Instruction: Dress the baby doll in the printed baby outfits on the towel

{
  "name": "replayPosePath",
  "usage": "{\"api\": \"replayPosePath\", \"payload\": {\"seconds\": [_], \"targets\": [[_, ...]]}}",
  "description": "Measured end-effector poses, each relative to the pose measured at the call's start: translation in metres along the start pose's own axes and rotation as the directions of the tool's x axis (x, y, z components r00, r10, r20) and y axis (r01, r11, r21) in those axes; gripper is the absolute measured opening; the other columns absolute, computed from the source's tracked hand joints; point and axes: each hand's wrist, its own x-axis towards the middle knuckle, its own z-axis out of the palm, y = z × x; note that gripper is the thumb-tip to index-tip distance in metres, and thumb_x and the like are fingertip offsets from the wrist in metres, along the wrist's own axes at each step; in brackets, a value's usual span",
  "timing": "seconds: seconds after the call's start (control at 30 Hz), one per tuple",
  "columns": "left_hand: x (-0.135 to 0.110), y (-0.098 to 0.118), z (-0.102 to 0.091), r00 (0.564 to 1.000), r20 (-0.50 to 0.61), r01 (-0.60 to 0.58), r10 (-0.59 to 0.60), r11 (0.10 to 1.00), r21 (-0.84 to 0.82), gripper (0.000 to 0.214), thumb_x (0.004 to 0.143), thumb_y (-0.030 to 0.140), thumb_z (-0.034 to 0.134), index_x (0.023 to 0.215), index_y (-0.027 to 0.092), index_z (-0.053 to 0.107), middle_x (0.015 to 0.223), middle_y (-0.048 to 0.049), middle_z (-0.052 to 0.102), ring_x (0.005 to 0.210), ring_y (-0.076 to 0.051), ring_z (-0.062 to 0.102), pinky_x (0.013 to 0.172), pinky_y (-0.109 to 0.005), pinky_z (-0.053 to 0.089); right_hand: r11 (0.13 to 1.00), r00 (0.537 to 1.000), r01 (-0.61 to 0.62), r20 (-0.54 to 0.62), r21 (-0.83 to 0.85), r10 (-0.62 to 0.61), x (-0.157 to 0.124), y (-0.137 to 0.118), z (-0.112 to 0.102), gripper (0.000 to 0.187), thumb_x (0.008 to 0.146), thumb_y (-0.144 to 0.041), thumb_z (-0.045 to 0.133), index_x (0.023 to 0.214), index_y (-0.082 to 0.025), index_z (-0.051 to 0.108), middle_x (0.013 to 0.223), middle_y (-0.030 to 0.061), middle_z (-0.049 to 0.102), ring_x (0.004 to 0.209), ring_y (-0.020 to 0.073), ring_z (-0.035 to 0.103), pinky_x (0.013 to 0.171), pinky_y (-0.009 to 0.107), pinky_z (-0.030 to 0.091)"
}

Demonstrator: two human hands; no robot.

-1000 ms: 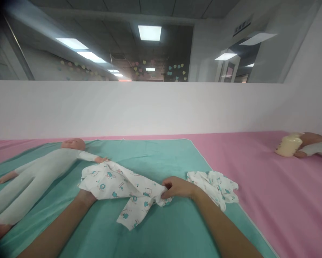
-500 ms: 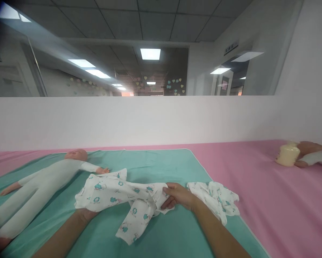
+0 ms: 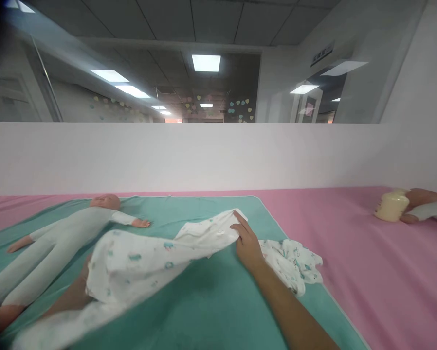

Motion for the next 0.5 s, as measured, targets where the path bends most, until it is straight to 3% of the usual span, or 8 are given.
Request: {"api": "replayPosePath", "payload": {"seconds": [0.07,0.1,0.17,0.2,0.23,0.3,0.4,0.5], "targets": [[-0.001,-0.002,0.003,0.949,0.314,0.097,-0.022,0.97,-0.225,0.052,0.068,0.071,0.057,0.088,0.023,0.064,0.054,0.0034,0.052,0.037,-0.009,0.045,0.04,-0.026,0.044,0.987,0.989,-0.145,0.02,0.063,0.144,-0.004,0.025,0.01,0.031,0.076,-0.015,0.037,0.095,-0.02,0.061,0.137,0.0053,0.046,0.127,0.0217,0.042,0.105,0.042,0.033],[-0.002,-0.002,0.008,0.861,0.508,0.199,-0.01,0.927,-0.319,0.051,0.063,0.071,0.061,0.087,0.026,0.065,0.049,0.0042,0.05,0.031,-0.009,0.041,0.035,-0.025,0.04,0.965,0.97,-0.243,0.03,0.103,0.241,-0.006,0.036,0.013,0.031,0.074,-0.016,0.037,0.093,-0.02,0.061,0.133,0.0048,0.051,0.123,0.0215,0.046,0.104,0.041,0.034],[-0.006,0.003,0.024,0.625,0.78,0.402,0.03,0.844,-0.356,0.048,0.064,0.063,0.066,0.097,0.028,0.066,0.054,0.0024,0.056,0.033,-0.011,0.046,0.034,-0.025,0.04,0.904,0.915,-0.403,0.038,0.145,0.402,-0.008,0.052,0.015,0.029,0.073,-0.018,0.039,0.091,-0.021,0.061,0.123,0.0035,0.059,0.115,0.0216,0.053,0.1,0.041,0.038],[-0.008,0.008,0.034,0.546,0.837,0.45,0.026,0.834,-0.319,0.048,0.068,0.059,0.066,0.103,0.027,0.065,0.06,-0.0002,0.06,0.039,-0.014,0.053,0.037,-0.026,0.043,0.881,0.89,-0.454,0.026,0.134,0.455,-0.008,0.055,0.015,0.028,0.074,-0.019,0.039,0.09,-0.021,0.062,0.118,0.0029,0.062,0.11,0.0218,0.055,0.097,0.04,0.04],[-0.01,0.013,0.044,0.521,0.853,0.464,-0.008,0.842,-0.275,0.047,0.071,0.056,0.065,0.106,0.024,0.064,0.067,-0.003,0.062,0.048,-0.016,0.057,0.043,-0.028,0.046,0.869,0.873,-0.486,0.002,0.094,0.488,-0.008,0.056,0.012,0.028,0.076,-0.022,0.038,0.091,-0.022,0.062,0.115,0.0024,0.063,0.107,0.0222,0.057,0.095,0.041,0.042],[-0.012,0.024,0.061,0.581,0.802,0.452,-0.137,0.874,-0.178,0.04,0.08,0.048,0.059,0.107,0.019,0.062,0.08,-0.0056,0.062,0.064,-0.017,0.061,0.058,-0.031,0.049,0.869,0.869,-0.494,-0.068,-0.041,0.491,-0.006,0.052,0.007,0.029,0.082,-0.027,0.037,0.097,-0.023,0.062,0.113,0.0025,0.064,0.103,0.0233,0.059,0.091,0.042,0.044],[-0.008,0.03,0.07,0.766,0.559,0.362,-0.318,0.932,0.033,0.034,0.081,0.045,0.059,0.1,0.017,0.061,0.078,-0.0026,0.057,0.069,-0.014,0.053,0.06,-0.024,0.042,0.915,0.958,-0.285,-0.094,-0.285,0.269,-0.004,0.035,0.007,0.031,0.087,-0.034,0.039,0.106,-0.021,0.059,0.121,0.0059,0.059,0.113,0.0245,0.052,0.098,0.043,0.039],[0.0,0.025,0.065,0.798,0.475,0.27,-0.371,0.924,0.27,0.042,0.076,0.052,0.06,0.098,0.016,0.061,0.078,-0.002,0.057,0.069,-0.014,0.05,0.056,-0.023,0.036,0.849,1.0,0.021,0.018,-0.528,-0.013,-0.006,0.01,0.02,0.029,0.086,-0.031,0.047,0.11,-0.018,0.058,0.135,0.0089,0.048,0.129,0.0282,0.035,0.107,0.046,0.028]]}}
